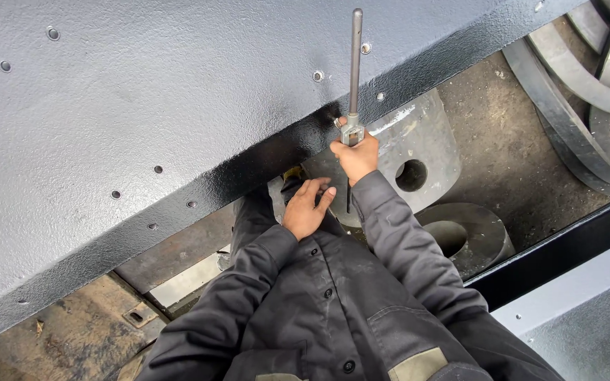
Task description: The person uses a long turnbuckle-style rod tool to press into a series of holes along a large dark steel chassis beam, working hole by hole along the frame. They reposition the tool between holes, steady the beam with the other hand, and occasionally handle a small fastener by hand before resuming pressing.
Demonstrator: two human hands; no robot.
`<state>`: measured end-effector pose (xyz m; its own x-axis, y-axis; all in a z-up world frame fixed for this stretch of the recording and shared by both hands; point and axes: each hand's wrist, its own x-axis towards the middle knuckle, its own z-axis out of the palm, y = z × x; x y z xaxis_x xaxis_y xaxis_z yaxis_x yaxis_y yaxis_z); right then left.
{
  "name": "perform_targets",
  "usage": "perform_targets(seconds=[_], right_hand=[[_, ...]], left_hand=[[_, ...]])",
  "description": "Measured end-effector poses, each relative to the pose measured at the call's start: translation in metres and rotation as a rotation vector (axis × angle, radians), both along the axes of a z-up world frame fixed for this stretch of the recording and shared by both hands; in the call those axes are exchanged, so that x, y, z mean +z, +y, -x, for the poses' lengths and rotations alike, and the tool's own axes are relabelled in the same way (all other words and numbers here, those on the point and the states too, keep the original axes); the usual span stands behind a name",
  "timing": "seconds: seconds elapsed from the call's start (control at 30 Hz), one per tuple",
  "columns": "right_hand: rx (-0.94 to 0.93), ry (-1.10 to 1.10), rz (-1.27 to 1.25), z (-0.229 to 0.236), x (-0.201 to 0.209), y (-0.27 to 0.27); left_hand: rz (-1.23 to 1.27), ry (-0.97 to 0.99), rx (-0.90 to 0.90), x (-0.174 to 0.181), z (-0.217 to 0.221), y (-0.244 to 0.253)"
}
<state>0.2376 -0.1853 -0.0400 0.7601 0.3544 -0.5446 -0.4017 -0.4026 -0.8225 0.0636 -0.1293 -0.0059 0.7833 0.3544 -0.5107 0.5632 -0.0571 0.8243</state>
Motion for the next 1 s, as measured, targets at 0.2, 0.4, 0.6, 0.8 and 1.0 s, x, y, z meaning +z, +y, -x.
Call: perform_targets(seconds=[0.2,0.4,0.6,0.8,1.0], right_hand=[[0.550,-0.357,0.207,-0.038,0.041,0.006],[1.381,-0.862,0.490,-0.064,0.063,0.010],[1.157,-0.673,0.389,-0.051,0.063,0.009],[0.192,-0.058,0.045,-0.012,-0.009,-0.009],[-0.420,0.445,-0.128,-0.005,0.033,0.018]], left_hand=[[0.086,0.058,-0.093,0.000,-0.002,-0.015],[0.119,0.131,-0.215,-0.016,0.003,-0.032],[0.161,0.143,-0.094,-0.007,0.007,-0.024],[0.006,-0.045,0.102,-0.001,-0.002,-0.019],[-0.083,0.104,0.083,0.010,-0.007,0.012]])
